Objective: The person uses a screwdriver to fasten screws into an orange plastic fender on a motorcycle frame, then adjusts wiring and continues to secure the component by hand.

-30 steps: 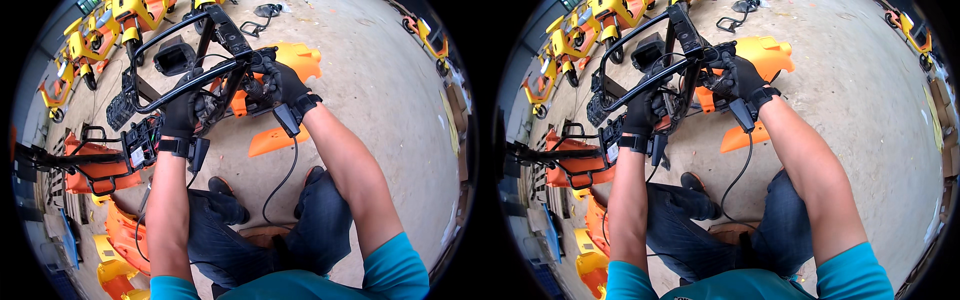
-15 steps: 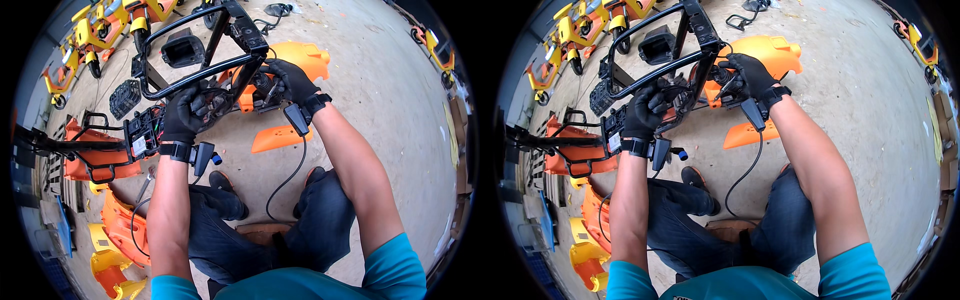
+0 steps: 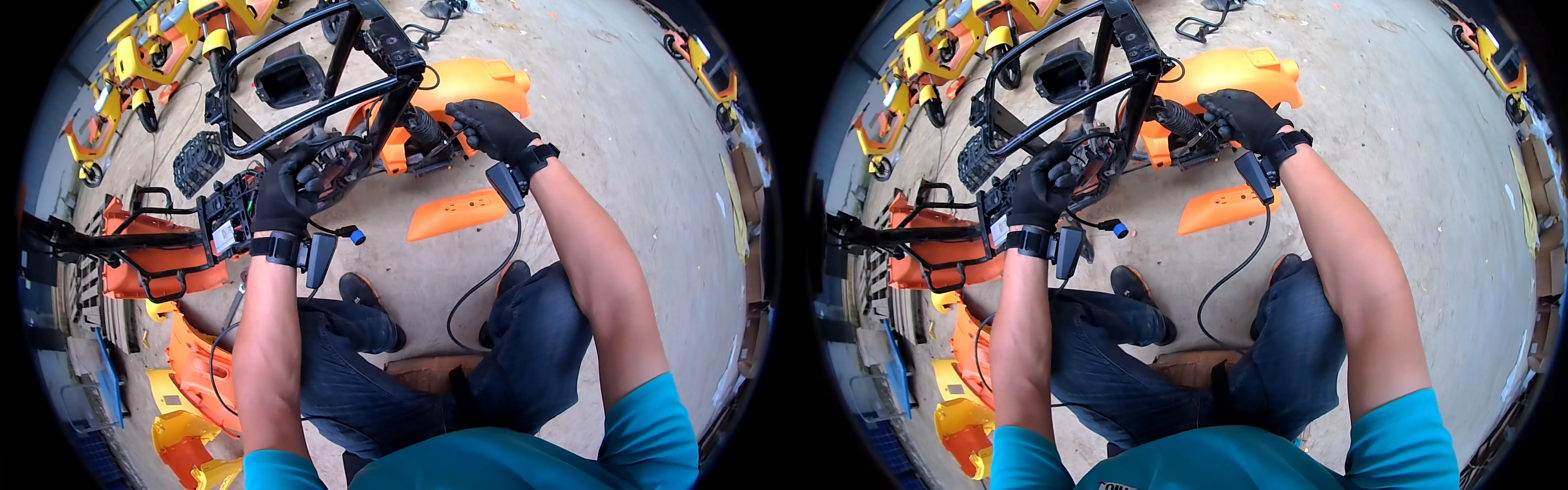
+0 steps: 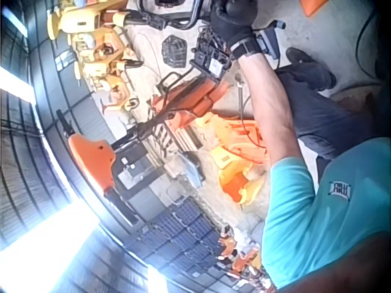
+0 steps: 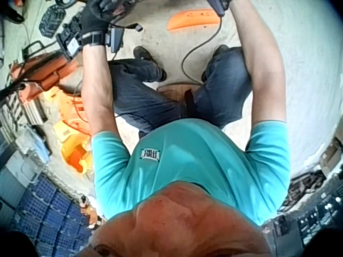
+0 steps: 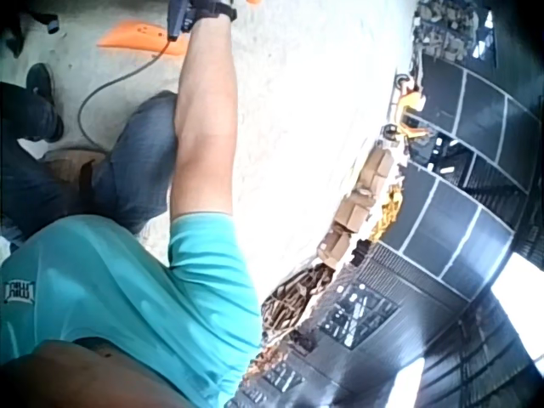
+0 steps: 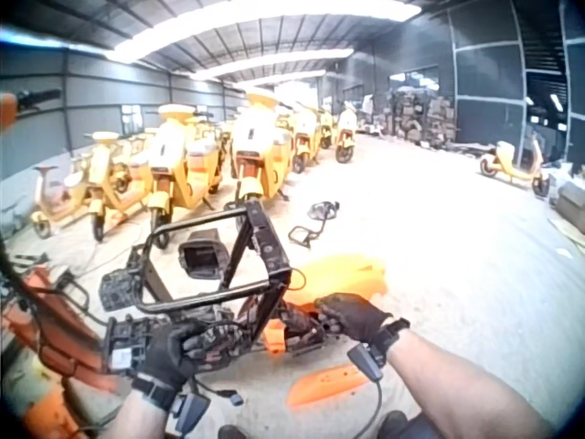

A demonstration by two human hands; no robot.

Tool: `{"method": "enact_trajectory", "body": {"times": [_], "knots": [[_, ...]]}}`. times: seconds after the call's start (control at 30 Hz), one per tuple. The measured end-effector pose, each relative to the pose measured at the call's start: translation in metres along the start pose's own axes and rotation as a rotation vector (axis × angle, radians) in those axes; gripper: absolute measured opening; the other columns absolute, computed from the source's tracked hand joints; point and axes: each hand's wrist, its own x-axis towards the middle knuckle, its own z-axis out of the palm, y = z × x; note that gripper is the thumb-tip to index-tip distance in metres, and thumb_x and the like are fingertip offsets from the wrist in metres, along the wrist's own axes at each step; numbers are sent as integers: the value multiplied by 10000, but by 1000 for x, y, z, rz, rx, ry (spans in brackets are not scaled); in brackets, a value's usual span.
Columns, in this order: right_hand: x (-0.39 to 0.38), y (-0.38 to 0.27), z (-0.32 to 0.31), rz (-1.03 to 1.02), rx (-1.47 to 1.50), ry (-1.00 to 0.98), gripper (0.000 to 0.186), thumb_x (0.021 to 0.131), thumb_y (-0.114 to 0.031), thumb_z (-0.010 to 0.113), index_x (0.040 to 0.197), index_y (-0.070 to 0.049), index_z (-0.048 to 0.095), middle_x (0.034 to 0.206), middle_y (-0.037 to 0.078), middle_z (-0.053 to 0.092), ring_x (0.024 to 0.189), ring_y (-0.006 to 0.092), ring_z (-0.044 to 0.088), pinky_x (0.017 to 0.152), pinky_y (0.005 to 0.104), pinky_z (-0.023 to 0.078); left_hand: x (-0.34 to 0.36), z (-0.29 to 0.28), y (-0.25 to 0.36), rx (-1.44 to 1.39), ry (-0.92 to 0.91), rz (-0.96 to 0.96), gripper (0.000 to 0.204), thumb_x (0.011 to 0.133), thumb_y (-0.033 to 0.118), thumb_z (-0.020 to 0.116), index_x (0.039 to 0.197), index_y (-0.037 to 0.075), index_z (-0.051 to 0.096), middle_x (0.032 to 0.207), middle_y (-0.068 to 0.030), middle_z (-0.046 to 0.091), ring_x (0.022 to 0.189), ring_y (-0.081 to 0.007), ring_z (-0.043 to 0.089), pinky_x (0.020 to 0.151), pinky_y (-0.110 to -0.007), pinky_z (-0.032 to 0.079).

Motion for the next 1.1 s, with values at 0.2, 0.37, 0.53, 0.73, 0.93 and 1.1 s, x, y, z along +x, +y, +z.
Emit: {"method": "enact_trajectory", "body": {"times": [0.2, 0.37, 0.53, 0.73, 0.93, 1.1], "knots": [[0, 10, -15, 12, -39, -58, 204, 863, -159, 582, 1013, -21, 596, 871, 20, 593, 655, 64, 535, 604, 203, 467, 0, -1, -3, 17, 41, -28, 199, 908, 93, 429, 1044, -24, 514, 619, 39, 354, 526, -49, 352, 449, -187, 307], [-8, 4, -13, 49, -107, -36, 194, 863, -150, 570, 997, -12, 593, 868, 31, 612, 699, 79, 574, 646, 216, 493, -9, -9, 5, 352, 24, 96, 283, 908, 139, 462, 1156, 15, 518, 645, 36, 415, 540, -33, 383, 455, -183, 321], [-18, 5, -21, 160, -337, -15, 213, 873, -205, 561, 997, -31, 577, 815, 34, 612, 689, 71, 579, 599, 215, 509, -20, -6, 24, 912, 293, 137, 239, 855, 155, 530, 1057, 50, 599, 670, 8, 558, 579, -62, 490, 525, -189, 383], [-38, 16, -32, 183, -697, 65, 177, 844, -183, 566, 819, -10, 592, 729, 62, 615, 601, 111, 593, 549, 253, 513, -49, 23, 18, 1501, 336, 659, 228, 782, 111, 557, 960, -27, 590, 830, -167, 614, 766, -265, 600, 698, -344, 445], [-50, 7, -36, 289, -898, 93, 291, 856, -271, 545, 778, 8, 573, 657, 67, 594, 549, 129, 564, 497, 275, 474, -90, 80, -33, 1213, 1, 336, 200, 876, 190, 523, 936, 6, 573, 717, 2, 519, 637, -86, 473, 586, -234, 389], [-58, 12, -55, 334, -726, 75, 219, 826, -214, 564, 773, -2, 570, 657, 62, 584, 554, 117, 548, 500, 254, 460, -56, 75, -120, 759, -141, -134, 243, 880, 264, 517, 986, 46, 498, 766, -20, 487, 587, -84, 486, 518, -222, 418]]}}
